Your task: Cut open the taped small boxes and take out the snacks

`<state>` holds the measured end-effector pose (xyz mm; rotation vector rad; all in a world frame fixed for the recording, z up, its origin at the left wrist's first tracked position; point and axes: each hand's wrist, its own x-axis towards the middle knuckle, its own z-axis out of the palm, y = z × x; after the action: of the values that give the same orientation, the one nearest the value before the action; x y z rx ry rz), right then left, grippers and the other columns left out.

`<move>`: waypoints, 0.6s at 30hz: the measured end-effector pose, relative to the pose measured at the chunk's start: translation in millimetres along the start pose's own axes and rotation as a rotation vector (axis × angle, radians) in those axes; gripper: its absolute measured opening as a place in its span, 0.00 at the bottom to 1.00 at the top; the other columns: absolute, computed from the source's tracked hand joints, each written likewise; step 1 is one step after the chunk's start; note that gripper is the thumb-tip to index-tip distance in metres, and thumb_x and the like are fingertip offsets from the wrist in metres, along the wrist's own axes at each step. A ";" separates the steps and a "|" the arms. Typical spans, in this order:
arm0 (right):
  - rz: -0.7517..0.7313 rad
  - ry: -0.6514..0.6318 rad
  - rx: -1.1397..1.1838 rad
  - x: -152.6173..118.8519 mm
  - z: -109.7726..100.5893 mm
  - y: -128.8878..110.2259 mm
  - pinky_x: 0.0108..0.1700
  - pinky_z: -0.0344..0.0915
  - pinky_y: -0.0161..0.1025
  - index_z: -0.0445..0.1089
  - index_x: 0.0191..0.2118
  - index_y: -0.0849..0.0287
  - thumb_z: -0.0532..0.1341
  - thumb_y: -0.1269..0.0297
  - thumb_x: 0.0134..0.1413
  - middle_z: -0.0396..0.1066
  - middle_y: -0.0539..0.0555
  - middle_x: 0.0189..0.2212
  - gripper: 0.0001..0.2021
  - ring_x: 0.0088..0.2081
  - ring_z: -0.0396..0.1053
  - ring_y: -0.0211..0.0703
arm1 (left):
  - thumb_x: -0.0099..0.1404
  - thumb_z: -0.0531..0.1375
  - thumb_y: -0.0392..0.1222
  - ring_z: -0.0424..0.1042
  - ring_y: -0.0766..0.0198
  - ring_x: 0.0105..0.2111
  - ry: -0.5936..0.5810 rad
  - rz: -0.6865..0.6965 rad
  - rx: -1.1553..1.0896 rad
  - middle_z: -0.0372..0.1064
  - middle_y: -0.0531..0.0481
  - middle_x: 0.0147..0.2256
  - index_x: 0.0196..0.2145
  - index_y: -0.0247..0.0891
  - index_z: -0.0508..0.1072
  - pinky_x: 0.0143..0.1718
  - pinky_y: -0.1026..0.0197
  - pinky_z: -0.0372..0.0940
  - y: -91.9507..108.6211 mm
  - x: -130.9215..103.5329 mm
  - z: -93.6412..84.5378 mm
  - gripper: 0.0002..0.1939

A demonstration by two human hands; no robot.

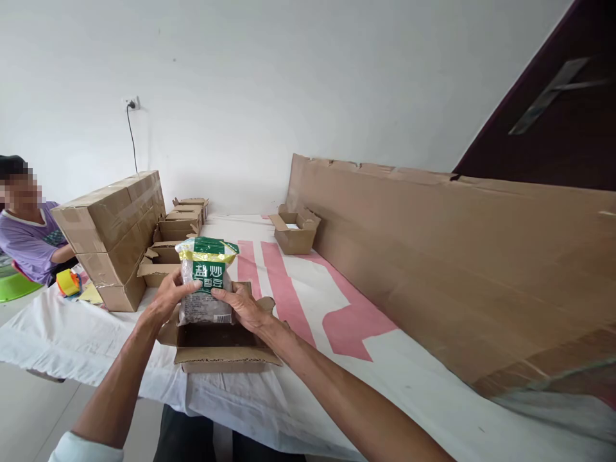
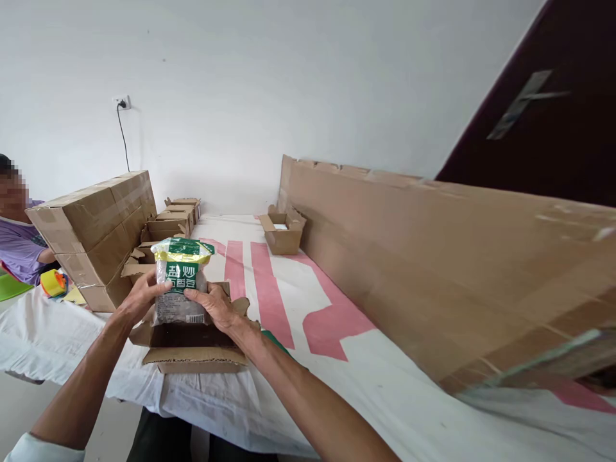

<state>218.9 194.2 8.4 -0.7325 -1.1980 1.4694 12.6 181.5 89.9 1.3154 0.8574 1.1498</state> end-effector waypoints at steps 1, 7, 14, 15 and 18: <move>0.007 0.015 0.042 0.9 0.0 -0.5 0.51 0.76 0.51 0.83 0.47 0.59 0.82 0.40 0.43 0.85 0.57 0.42 0.32 0.42 0.81 0.54 | 0.48 0.84 0.51 0.83 0.44 0.48 -0.032 -0.008 0.031 0.86 0.40 0.48 0.52 0.36 0.84 0.49 0.52 0.76 -4.2 -4.3 -1.9 0.35; -0.008 0.034 0.062 2.0 0.2 -3.0 0.55 0.76 0.53 0.83 0.48 0.58 0.83 0.40 0.41 0.85 0.57 0.45 0.34 0.45 0.81 0.55 | 0.50 0.83 0.49 0.81 0.50 0.44 -0.045 0.014 0.036 0.85 0.42 0.46 0.52 0.36 0.83 0.47 0.55 0.74 -23.8 -13.9 -6.8 0.34; -0.063 0.007 0.094 6.0 2.9 -4.1 0.63 0.72 0.55 0.82 0.51 0.56 0.80 0.35 0.48 0.85 0.57 0.49 0.34 0.54 0.79 0.58 | 0.47 0.85 0.48 0.81 0.55 0.39 0.002 0.009 -0.053 0.85 0.44 0.41 0.50 0.37 0.83 0.45 0.56 0.75 -29.6 -13.1 -5.5 0.34; -0.070 0.025 0.089 7.6 2.9 -3.4 0.63 0.72 0.55 0.82 0.50 0.56 0.80 0.34 0.48 0.85 0.57 0.49 0.33 0.54 0.79 0.58 | 0.47 0.85 0.48 0.81 0.55 0.38 0.010 0.008 -0.057 0.85 0.44 0.41 0.49 0.36 0.84 0.45 0.56 0.75 -30.4 -13.5 -5.6 0.34; -0.066 0.049 0.096 11.9 2.2 1.8 0.61 0.72 0.55 0.82 0.46 0.57 0.80 0.34 0.46 0.85 0.57 0.46 0.33 0.51 0.80 0.57 | 0.47 0.85 0.48 0.81 0.56 0.39 0.029 0.011 -0.048 0.86 0.44 0.42 0.49 0.36 0.84 0.45 0.57 0.74 -32.4 -15.3 -7.5 0.33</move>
<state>213.3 205.0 9.3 -0.6540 -1.0967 1.4364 6.1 172.2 55.1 1.2684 0.8399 1.1939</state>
